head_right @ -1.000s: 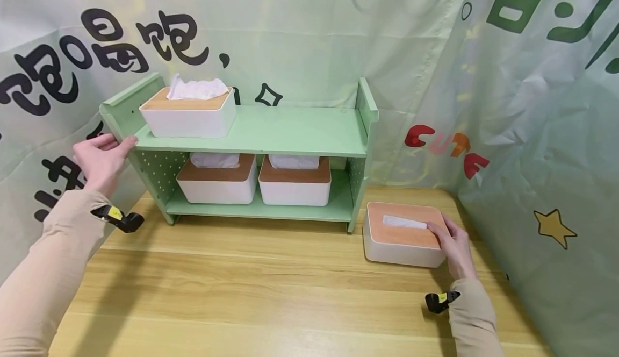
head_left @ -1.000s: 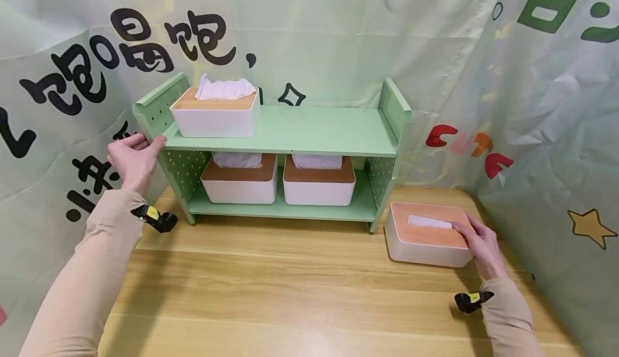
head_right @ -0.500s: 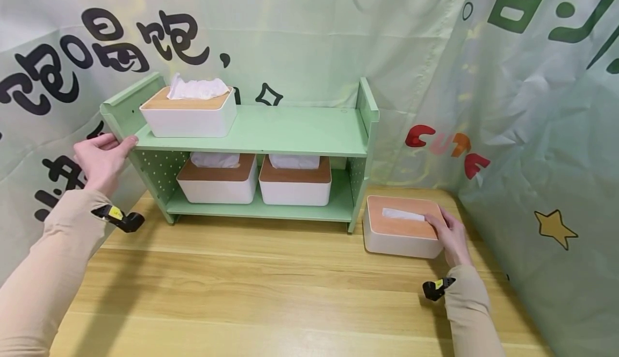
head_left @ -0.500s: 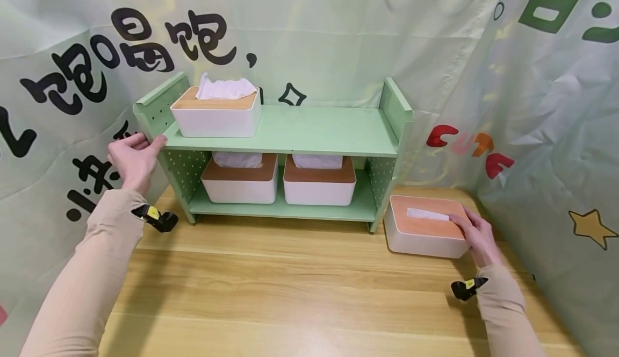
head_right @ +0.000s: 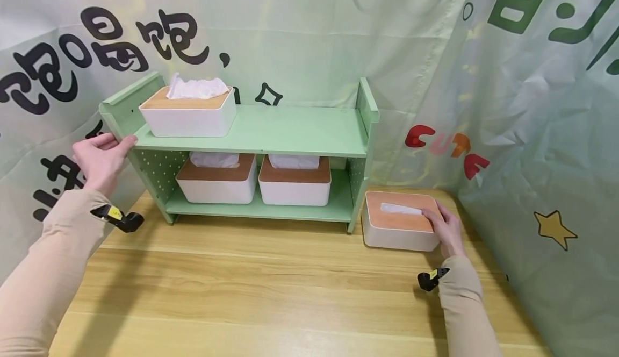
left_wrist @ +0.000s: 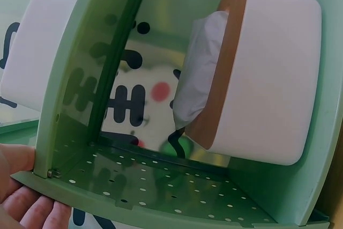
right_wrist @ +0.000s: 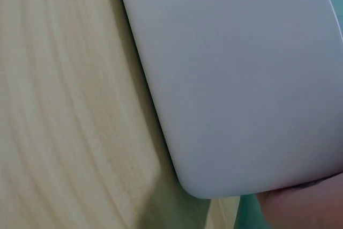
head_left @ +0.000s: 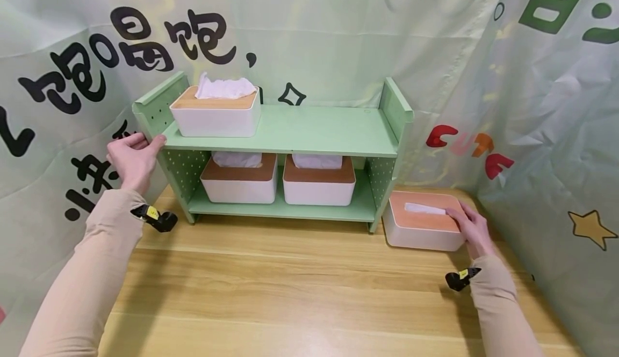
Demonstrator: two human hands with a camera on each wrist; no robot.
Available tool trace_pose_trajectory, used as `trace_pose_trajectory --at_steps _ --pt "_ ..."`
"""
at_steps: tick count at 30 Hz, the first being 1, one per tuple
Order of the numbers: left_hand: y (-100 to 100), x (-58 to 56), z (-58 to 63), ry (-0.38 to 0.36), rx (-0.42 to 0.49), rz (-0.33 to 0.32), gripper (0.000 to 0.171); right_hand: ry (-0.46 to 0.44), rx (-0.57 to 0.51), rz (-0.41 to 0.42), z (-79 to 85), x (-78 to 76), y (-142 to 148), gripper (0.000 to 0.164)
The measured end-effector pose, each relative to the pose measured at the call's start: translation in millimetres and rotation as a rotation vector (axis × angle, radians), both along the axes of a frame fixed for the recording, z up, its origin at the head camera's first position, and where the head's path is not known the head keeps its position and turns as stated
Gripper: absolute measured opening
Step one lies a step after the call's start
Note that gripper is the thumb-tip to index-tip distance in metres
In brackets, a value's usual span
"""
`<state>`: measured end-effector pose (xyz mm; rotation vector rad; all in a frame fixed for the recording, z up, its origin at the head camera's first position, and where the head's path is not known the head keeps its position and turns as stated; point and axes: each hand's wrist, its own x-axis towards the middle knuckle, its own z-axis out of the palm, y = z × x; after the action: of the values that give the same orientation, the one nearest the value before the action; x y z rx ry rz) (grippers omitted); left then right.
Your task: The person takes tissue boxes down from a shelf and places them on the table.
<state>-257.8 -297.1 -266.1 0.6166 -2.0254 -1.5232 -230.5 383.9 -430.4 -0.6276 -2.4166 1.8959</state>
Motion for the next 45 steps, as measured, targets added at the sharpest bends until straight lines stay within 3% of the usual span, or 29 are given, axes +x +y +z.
trace_pose_trajectory --at_steps 9,24,37,45 --pt "-1 -0.9 -0.1 0.004 0.015 0.0 0.056 0.02 0.015 -0.108 -0.4 -6.6 -6 0.081" --pt "0 -0.9 0.6 0.018 0.052 0.0 0.055 0.006 0.059 -0.159 -1.7 -22.1 -6 0.078" --pt "1 0.3 1.3 -0.01 0.009 0.0 0.055 0.014 0.032 -0.168 -0.3 -29.7 -6 0.078" --pt "2 0.9 2.0 0.034 0.04 0.002 0.054 0.011 0.044 -0.141 -0.1 -36.3 -5 0.078"
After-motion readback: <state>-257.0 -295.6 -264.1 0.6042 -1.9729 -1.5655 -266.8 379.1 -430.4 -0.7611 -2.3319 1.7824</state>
